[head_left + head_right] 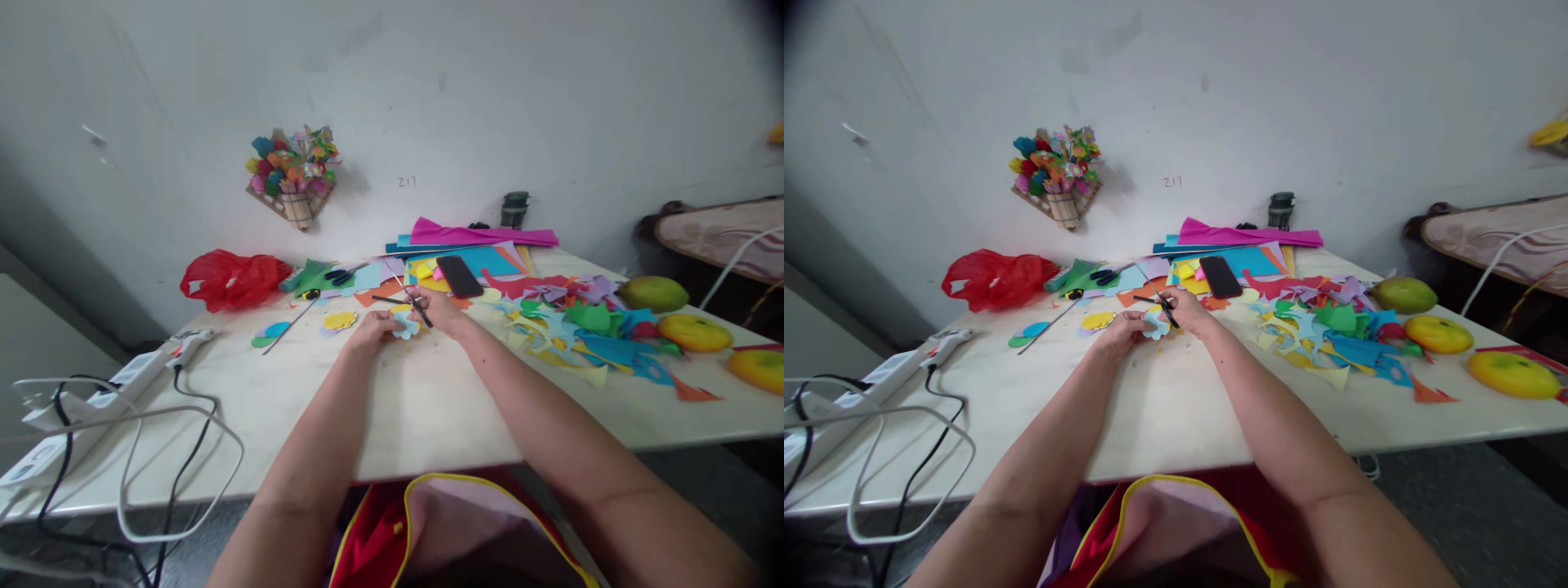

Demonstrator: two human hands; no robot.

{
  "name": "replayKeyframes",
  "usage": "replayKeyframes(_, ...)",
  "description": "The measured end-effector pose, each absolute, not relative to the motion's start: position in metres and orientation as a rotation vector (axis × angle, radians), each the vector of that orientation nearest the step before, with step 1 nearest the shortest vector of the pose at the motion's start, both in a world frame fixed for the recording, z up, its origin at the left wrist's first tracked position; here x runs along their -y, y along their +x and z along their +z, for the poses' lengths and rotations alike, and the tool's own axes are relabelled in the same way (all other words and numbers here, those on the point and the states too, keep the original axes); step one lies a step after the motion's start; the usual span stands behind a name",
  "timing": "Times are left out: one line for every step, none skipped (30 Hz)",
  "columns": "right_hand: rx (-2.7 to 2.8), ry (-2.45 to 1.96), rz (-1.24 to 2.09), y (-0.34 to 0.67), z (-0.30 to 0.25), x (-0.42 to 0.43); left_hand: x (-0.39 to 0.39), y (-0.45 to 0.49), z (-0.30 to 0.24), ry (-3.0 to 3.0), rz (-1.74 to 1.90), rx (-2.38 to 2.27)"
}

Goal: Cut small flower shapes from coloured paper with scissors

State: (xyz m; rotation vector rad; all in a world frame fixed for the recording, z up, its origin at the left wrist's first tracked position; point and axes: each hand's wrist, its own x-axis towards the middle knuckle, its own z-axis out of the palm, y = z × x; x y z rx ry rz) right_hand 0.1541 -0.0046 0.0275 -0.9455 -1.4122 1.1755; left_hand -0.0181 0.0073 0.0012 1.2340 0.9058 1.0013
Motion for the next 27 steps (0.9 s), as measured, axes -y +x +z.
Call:
replayKeyframes(1.400, -0.959, 1.165, 0.154, 0.027, 0.004, -0.007, -0.018, 0.001, 1.228, 1.008, -0.913)
replayKeyframes(1.381, -0.975, 1.155, 0.153, 0.027, 0.004, -0.007, -0.017, 0.001, 1.219, 1.024, -0.915)
replayKeyframes(1.354, -0.987, 1.147, 0.152, 0.027, 0.004, -0.007, -0.016, 0.001, 1.210, 1.044, -0.909)
replayKeyframes(1.321, -0.994, 1.138, 0.151, 0.027, 0.003, -0.008, -0.016, 0.001, 1.201, 1.065, -0.898)
replayKeyframes(1.281, -0.994, 1.126, 0.150, 0.027, 0.003, -0.008, -0.015, 0.000, 1.193, 1.088, -0.885)
replayKeyframes(1.239, -0.992, 1.113, 0.148, 0.027, 0.003, -0.008, -0.015, 0.000, 1.184, 1.111, -0.871)
replayKeyframes(1.194, -0.991, 1.099, 0.146, 0.026, 0.003, -0.008, -0.014, 0.000, 1.174, 1.136, -0.858)
replayKeyframes(1.152, -0.991, 1.085, 0.144, 0.026, 0.003, -0.009, -0.014, -0.001, 1.162, 1.161, -0.846)
replayKeyframes(1.116, -0.993, 1.069, 0.142, 0.026, 0.003, -0.009, -0.013, -0.001, 1.148, 1.186, -0.836)
replayKeyframes(1.086, -0.996, 1.056, 0.140, 0.026, 0.003, -0.009, -0.013, -0.001, 1.132, 1.208, -0.827)
replayKeyframes(1.064, -0.996, 1.045, 0.138, 0.025, 0.003, -0.009, -0.012, -0.001, 1.115, 1.225, -0.817)
replayKeyframes(1.049, -0.992, 1.037, 0.137, 0.025, 0.003, -0.008, -0.011, 0.000, 1.099, 1.236, -0.808)
replayKeyframes(1.034, -0.986, 1.030, 0.135, 0.025, 0.003, -0.007, -0.011, 0.001, 1.086, 1.242, -0.801)
replayKeyframes(1.018, -0.980, 1.027, 0.134, 0.024, 0.003, -0.006, -0.010, 0.002, 1.075, 1.246, -0.795)
replayKeyframes(0.999, -0.976, 1.027, 0.133, 0.024, 0.003, -0.005, -0.009, 0.003, 1.066, 1.250, -0.789)
replayKeyframes(0.980, -0.973, 1.028, 0.132, 0.023, 0.003, -0.004, -0.009, 0.004, 1.061, 1.253, -0.784)
replayKeyframes(0.962, -0.971, 1.028, 0.131, 0.023, 0.003, -0.004, -0.008, 0.005, 1.057, 1.258, -0.780)
replayKeyframes(0.948, -0.969, 1.028, 0.131, 0.022, 0.003, -0.003, -0.008, 0.005, 1.054, 1.262, -0.777)
replayKeyframes(0.939, -0.967, 1.026, 0.130, 0.021, 0.003, -0.003, -0.007, 0.005, 1.050, 1.266, -0.775)
replayKeyframes(0.935, -0.964, 1.023, 0.130, 0.021, 0.003, -0.003, -0.007, 0.005, 1.045, 1.271, -0.778)
replayKeyframes(0.932, -0.963, 1.022, 0.129, 0.021, 0.003, -0.003, -0.007, 0.005, 1.042, 1.277, -0.786)
replayKeyframes(0.929, -0.961, 1.024, 0.129, 0.020, 0.003, -0.003, -0.007, 0.005, 1.041, 1.283, -0.795)
replayKeyframes(0.920, -0.960, 1.029, 0.128, 0.021, 0.003, -0.004, -0.007, 0.005, 1.044, 1.288, -0.805)
replayKeyframes(0.907, -0.956, 1.036, 0.128, 0.021, 0.004, -0.004, -0.007, 0.004, 1.047, 1.293, -0.814)
replayKeyframes(0.889, -0.951, 1.046, 0.128, 0.021, 0.004, -0.005, -0.007, 0.004, 1.052, 1.299, -0.818)
replayKeyframes(0.870, -0.945, 1.055, 0.127, 0.022, 0.005, -0.006, -0.007, 0.004, 1.055, 1.304, -0.817)
replayKeyframes(0.851, -0.940, 1.063, 0.127, 0.022, 0.005, -0.006, -0.007, 0.003, 1.057, 1.306, -0.812)
